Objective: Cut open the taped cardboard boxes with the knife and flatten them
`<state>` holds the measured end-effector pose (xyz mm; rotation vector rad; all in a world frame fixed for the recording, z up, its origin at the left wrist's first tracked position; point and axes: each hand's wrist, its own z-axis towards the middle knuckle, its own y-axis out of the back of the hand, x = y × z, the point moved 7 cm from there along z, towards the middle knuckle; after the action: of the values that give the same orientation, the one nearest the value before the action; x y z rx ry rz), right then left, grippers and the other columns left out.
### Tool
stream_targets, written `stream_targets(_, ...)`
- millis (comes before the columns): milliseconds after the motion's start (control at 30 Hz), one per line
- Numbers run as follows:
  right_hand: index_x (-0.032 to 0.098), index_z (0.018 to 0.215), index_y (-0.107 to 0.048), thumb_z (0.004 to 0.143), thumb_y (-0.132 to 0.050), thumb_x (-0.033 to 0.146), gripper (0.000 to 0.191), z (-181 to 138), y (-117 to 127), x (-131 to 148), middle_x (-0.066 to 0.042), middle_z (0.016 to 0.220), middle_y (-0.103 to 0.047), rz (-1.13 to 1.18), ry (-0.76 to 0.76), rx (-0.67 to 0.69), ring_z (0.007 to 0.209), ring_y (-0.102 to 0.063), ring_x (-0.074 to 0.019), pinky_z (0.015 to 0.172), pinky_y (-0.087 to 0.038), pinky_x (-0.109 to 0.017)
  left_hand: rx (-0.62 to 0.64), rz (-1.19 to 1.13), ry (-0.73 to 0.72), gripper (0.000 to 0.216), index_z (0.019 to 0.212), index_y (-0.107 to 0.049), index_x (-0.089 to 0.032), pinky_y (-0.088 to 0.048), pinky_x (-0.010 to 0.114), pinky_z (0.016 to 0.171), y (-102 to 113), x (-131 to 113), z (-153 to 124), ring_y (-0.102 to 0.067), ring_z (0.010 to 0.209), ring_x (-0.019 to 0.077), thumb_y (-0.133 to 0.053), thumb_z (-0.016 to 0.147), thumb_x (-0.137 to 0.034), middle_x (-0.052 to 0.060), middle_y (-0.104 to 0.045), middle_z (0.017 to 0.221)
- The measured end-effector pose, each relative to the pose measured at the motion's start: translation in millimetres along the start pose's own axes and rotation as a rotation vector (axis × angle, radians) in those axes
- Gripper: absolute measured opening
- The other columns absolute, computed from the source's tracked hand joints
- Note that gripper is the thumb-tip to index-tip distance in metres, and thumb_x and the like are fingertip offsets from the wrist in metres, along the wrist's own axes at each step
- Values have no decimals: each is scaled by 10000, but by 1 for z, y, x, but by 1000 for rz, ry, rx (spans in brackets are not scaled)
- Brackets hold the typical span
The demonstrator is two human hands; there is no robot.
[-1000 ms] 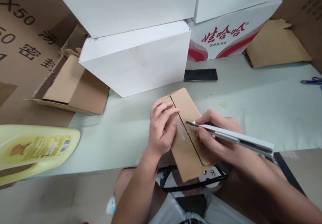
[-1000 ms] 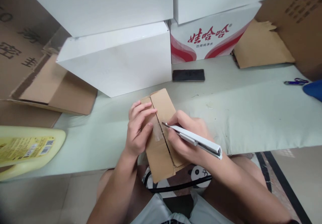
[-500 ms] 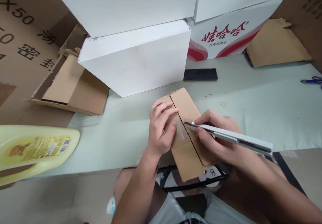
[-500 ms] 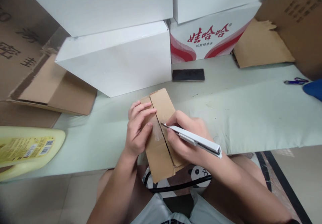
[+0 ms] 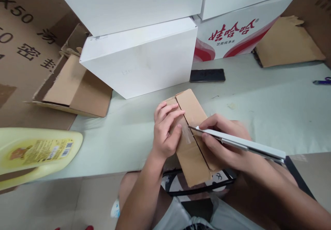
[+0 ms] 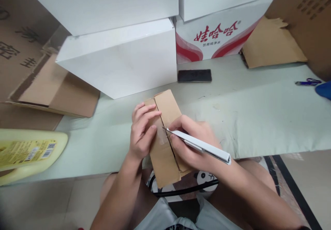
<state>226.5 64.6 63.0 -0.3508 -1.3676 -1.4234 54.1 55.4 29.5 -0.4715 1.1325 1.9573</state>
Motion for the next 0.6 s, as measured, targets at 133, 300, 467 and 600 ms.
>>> stream_targets(133,235,920,-581,934,-575,192,45,1,-1,3,58,615,-617,-7,22,15,446,-495,-86,459,-356,-232,7,30,17,291,1192,-669,-256,-333,576,1229,0,1,0,-480,1390,295,-487,1012,-393,87,-658,1332)
stream_targets(300,236,919,-576,925,-574,179,57,1,-1,4,54,625,-632,4,35,6,444,-499,-86,458,-354,-230,9,38,24,292,1194,-671,-257,-328,584,1231,0,1,0,-475,1399,303,-488,1004,-384,93,-655,1339)
stream_targets(467,237,927,-583,927,-572,195,43,-1,-3,-1,41,637,-639,21,5,15,458,-515,-100,464,-355,-243,15,43,28,303,1194,-677,-263,-327,603,1226,0,2,0,-476,1398,317,-484,1002,-396,94,-655,1343)
stream_targets(600,235,918,-574,925,-563,185,51,0,-2,1,42,642,-641,24,21,16,462,-514,-97,468,-360,-239,18,48,35,310,1194,-679,-252,-327,593,1230,-1,2,0,-472,1401,313,-481,1004,-397,99,-655,1345)
